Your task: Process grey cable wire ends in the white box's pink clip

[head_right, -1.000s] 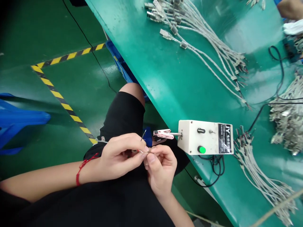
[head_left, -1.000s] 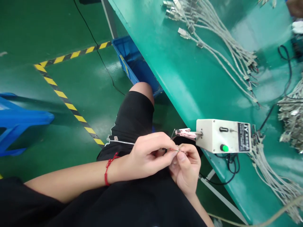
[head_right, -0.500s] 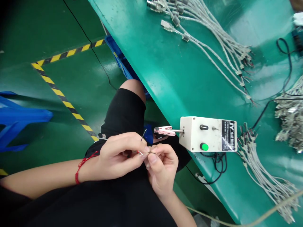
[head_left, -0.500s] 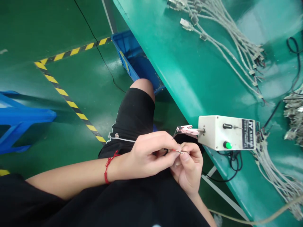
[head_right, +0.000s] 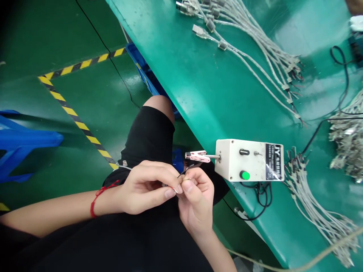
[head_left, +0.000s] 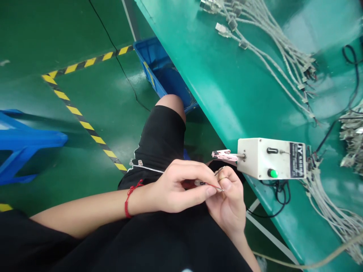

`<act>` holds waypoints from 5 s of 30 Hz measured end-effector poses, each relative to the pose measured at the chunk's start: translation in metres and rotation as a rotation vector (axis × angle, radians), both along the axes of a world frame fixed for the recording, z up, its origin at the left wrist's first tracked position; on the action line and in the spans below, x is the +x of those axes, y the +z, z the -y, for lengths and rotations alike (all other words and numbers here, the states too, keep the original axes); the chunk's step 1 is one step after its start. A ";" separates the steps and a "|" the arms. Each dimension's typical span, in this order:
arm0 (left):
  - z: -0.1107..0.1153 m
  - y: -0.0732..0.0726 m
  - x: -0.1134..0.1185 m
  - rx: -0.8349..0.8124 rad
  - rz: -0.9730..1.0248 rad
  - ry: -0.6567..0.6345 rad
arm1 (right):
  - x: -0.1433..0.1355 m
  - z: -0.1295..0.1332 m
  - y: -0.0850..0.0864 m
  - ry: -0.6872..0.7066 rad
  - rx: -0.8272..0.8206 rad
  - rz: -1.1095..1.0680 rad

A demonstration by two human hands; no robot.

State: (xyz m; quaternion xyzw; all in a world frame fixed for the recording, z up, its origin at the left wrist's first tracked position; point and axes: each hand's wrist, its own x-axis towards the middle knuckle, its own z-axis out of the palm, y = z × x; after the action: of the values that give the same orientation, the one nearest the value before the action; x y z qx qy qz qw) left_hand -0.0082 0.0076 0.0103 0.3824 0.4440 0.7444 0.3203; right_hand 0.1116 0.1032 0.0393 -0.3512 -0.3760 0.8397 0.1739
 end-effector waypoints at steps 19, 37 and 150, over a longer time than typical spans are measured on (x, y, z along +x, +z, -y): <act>0.006 0.019 -0.004 0.063 -0.294 0.053 | -0.012 0.006 -0.004 0.013 0.144 -0.096; 0.004 0.015 -0.005 0.078 -0.319 -0.004 | -0.013 0.002 -0.011 0.061 0.131 -0.123; -0.017 -0.033 0.005 -0.421 0.194 0.240 | 0.046 -0.053 -0.038 -0.825 1.601 0.565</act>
State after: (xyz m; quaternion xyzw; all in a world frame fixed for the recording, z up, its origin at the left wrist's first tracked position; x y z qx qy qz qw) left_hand -0.0033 0.0250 -0.0225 0.1784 0.5986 0.7014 0.3432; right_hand 0.1577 0.1564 0.0016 -0.4231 -0.7151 0.0876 0.5494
